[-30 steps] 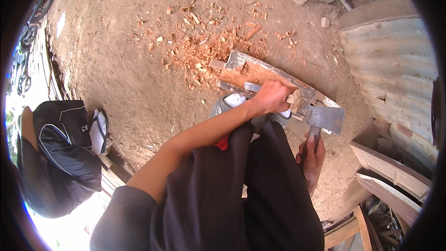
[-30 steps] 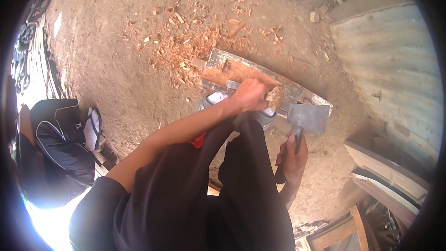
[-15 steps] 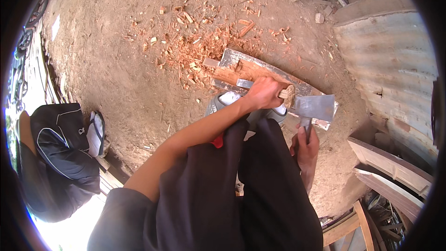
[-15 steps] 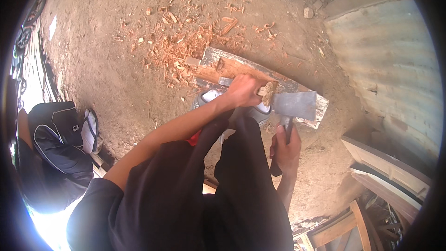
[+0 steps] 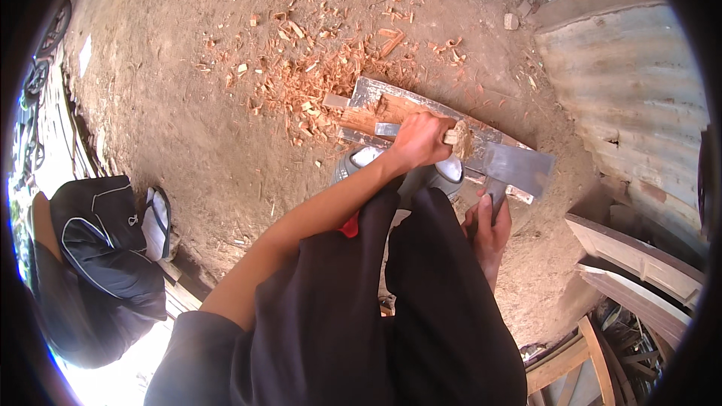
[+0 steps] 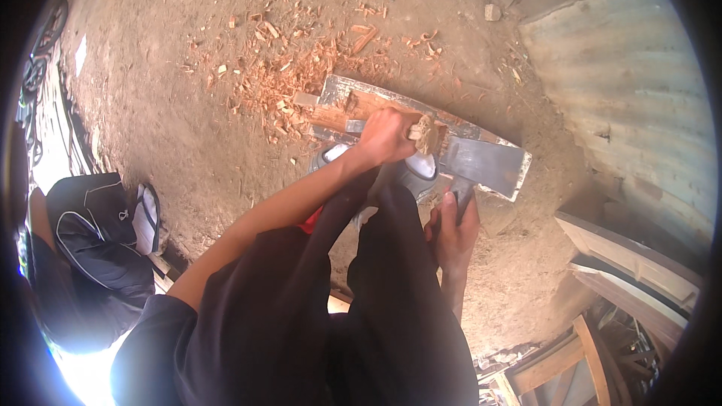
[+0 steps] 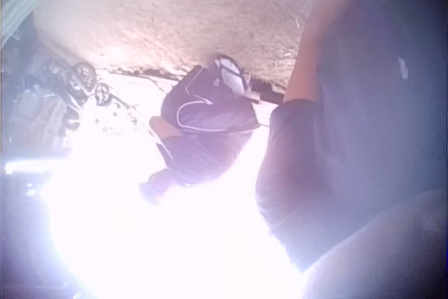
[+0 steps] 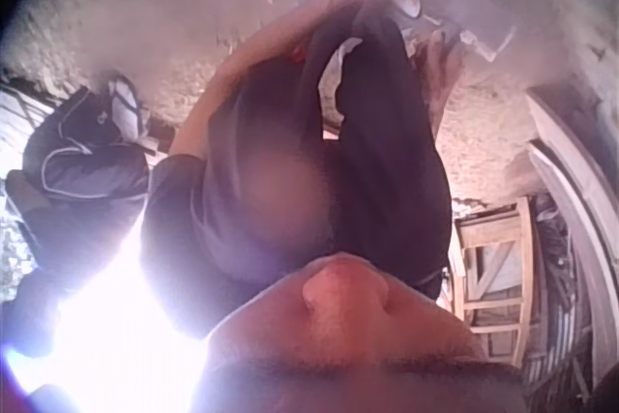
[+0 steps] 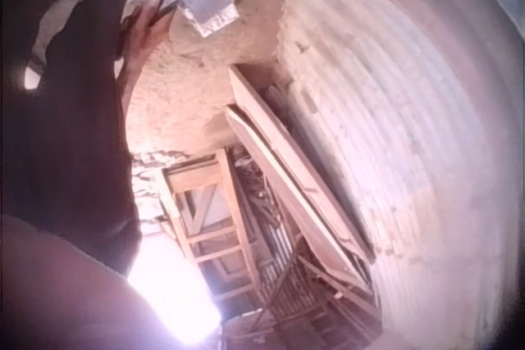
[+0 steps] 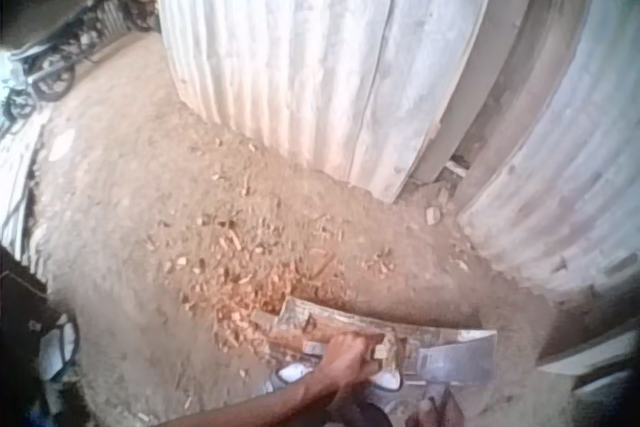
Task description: The person uses a machete to repeatedly strike and shape a small piece of wood clamped in a metal vise. Wood shavings accumulate on the ground as the person adjusts the wood's position and continues carving.
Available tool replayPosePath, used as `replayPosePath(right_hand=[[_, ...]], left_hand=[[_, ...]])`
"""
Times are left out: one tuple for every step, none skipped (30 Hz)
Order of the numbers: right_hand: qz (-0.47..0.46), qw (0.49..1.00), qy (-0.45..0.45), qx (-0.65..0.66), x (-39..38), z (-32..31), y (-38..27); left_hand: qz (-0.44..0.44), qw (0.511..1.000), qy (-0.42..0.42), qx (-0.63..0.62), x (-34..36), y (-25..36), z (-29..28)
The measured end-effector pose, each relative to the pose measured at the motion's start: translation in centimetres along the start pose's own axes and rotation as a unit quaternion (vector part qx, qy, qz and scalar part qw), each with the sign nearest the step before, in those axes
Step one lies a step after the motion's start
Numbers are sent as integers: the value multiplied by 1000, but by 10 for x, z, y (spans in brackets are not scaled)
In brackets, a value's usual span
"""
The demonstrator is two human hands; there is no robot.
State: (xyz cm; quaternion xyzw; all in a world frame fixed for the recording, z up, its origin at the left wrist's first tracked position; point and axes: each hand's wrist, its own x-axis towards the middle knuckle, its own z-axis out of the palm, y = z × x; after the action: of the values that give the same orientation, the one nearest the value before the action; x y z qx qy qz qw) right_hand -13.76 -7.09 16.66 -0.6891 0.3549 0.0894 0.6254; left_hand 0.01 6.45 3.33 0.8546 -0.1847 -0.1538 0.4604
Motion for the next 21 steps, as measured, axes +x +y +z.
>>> replayPosePath(right_hand=[[16, 999, -16, -34, 3, 1, -1], [33, 997, -31, -67, 4, 0, -1], [42, 996, -31, -71, 4, -3, -2], [52, 995, -31, -74, 4, -8, -2], [61, 995, -32, -77, 6, -13, -2], [33, 996, -36, -68, 9, -17, -2], [35, 998, -23, -52, 9, -16, -4], [38, 999, -10, -36, 8, -12, -8], [40, 999, 4, -20, 8, -9, -10], [37, 999, -7, -39, 10, -6, -8], [34, 998, -18, -58, 14, -4, -3], [31, 996, -29, -77, 17, -2, 0], [33, 996, -38, -79, 20, -4, -3], [36, 995, -47, -81, 23, -8, -9], [38, 994, -56, -83, 26, -10, -14], [22, 998, -32, -57, 26, -8, -15], [12, 1000, -10, -17, 27, -1, -10], [1, 1000, 13, 23, 28, 10, -1], [-12, 997, 36, 60, 29, 16, 6], [7, 999, 37, -22, 29, 17, 10], [34, 999, 5, -36, 31, 8, 5]], left_hand=[[-12, 1000, 7, -2, 0, 0, 1], [-13, 1000, 2, 2, -1, -1, 2], [-13, 1000, -2, 6, -2, -2, 3], [-14, 1000, -5, 11, -2, -1, 2], [-18, 1000, -11, 18, -1, 0, 1], [-22, 999, -17, 25, 2, 1, 1], [-24, 999, -23, 32, 5, 2, 0], [-37, 999, -13, 28, 5, 3, 0], [-49, 998, -4, 24, 5, 4, -1], [-61, 998, 6, 21, 6, 4, 0], [-64, 998, 10, 25, 6, 4, 1], [-66, 997, 14, 30, 7, 4, 2], [-71, 997, 19, 36, 8, 4, 1], [-69, 997, 17, 29, 8, 3, 0], [-66, 997, 16, 22, 8, 3, -1], [-62, 998, 11, 15, 7, 2, 0], [-65, 998, 10, 22, 7, 2, 2], [-67, 997, 9, 29, 7, 2, 3], [-69, 997, 11, 33, 10, 4, 5], [-68, 997, 4, 40, 10, 4, 5], [-68, 997, -2, 46, 9, 3, 4]])
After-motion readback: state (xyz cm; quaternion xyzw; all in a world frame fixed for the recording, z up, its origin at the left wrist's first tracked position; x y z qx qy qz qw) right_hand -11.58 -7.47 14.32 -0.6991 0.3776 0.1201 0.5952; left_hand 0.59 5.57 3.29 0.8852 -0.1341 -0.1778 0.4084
